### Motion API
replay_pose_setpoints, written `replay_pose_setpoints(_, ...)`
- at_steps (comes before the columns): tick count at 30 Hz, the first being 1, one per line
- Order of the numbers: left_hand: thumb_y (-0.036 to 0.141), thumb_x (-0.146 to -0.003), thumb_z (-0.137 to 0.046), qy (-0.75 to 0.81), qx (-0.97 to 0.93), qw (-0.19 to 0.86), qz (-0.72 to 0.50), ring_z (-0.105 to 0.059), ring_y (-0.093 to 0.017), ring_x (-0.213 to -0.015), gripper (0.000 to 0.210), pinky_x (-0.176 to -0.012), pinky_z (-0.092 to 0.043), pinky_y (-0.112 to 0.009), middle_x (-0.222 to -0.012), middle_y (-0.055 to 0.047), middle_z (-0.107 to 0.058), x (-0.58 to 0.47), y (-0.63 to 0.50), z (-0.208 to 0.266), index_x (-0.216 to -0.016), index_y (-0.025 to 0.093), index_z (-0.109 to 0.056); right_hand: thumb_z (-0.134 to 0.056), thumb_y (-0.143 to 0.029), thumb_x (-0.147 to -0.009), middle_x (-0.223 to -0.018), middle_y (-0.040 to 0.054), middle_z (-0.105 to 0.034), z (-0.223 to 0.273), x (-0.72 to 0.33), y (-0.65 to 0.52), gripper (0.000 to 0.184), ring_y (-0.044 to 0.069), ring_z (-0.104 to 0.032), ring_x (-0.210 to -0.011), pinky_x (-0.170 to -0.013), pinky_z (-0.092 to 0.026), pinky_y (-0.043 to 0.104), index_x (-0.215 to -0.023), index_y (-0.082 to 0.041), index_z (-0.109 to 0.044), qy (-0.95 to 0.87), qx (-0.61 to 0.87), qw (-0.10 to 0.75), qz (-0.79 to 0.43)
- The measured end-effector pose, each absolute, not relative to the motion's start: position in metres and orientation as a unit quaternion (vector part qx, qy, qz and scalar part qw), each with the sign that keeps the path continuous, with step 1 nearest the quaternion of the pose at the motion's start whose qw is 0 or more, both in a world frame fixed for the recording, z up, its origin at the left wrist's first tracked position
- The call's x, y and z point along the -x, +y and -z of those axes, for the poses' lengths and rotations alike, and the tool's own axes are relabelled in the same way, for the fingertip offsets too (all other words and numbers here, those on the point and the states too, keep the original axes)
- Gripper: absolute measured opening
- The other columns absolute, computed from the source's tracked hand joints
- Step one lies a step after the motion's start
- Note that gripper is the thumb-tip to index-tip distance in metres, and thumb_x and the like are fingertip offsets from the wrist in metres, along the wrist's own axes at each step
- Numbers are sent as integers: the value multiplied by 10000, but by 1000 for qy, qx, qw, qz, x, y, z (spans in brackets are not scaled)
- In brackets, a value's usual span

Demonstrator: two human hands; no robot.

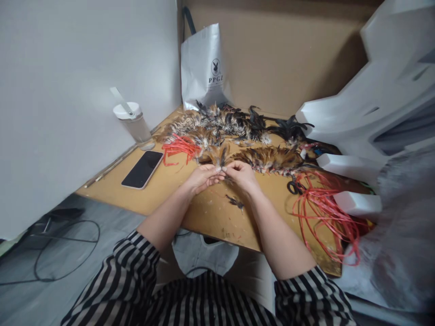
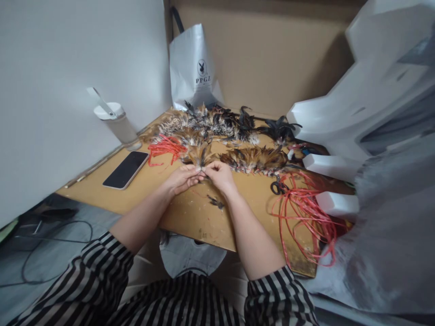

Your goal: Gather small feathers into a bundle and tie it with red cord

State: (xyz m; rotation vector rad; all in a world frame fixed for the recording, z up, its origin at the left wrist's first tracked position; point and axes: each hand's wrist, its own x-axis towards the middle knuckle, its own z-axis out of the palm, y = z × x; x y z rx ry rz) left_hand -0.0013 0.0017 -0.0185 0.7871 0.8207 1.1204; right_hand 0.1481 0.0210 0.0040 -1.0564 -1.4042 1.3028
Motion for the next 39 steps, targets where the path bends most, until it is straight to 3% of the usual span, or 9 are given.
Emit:
replay_pose_setpoints(13, 209, -664, -701, 376, -391, 670, -506, -560, -45, -523, 158, -515, -443, -141, -669, -47, -651, -1, 1, 20, -713, 77, -628, -742, -323, -510, -501, -56, -523, -5, -145, 19, 277, 68, -415, -455, -497, -327, 224, -595, -168, -530, -523, 423, 468, -574)
replay_pose_setpoints(22, 165, -678, -688, 356, -371, 702, -493, -565, -45, -551, 114, -553, -444, -141, -685, -62, -657, 0, 0, 19, -726, 66, -655, -776, -336, -470, -551, -40, -564, -2, -143, 19, 334, 104, -510, -517, -546, -406, 254, -590, -185, -503, -469, 373, 460, -655)
replay_pose_setpoints(29, 246, -681, -689, 374, -417, 681, -472, -606, -79, -602, 198, -519, -428, -148, -755, -93, -679, 2, 0, 19, -779, 75, -669, -777, -294, -498, -535, -50, -566, 5, -146, 23, 319, 83, -503, -494, -508, -366, 222, -603, -177, -499, -445, 337, 438, -705)
replay_pose_setpoints(35, 255, -672, -692, 390, -434, 650, -486, -547, -49, -495, 180, -499, -417, -142, -592, -40, -626, 2, 0, 19, -683, 81, -647, -770, -329, -499, -506, -51, -552, 4, -146, 24, 307, 72, -452, -447, -477, -333, 218, -596, -172, -525, -481, 365, 438, -666)
replay_pose_setpoints(39, 241, -687, -680, 387, -403, 641, -526, -571, -59, -533, 170, -502, -428, -140, -645, -50, -645, 4, 2, 16, -716, 77, -643, -734, -351, -530, -563, -25, -590, -2, -154, 28, 256, 83, -469, -491, -525, -371, 235, -664, -164, -619, -534, 413, 448, -586)
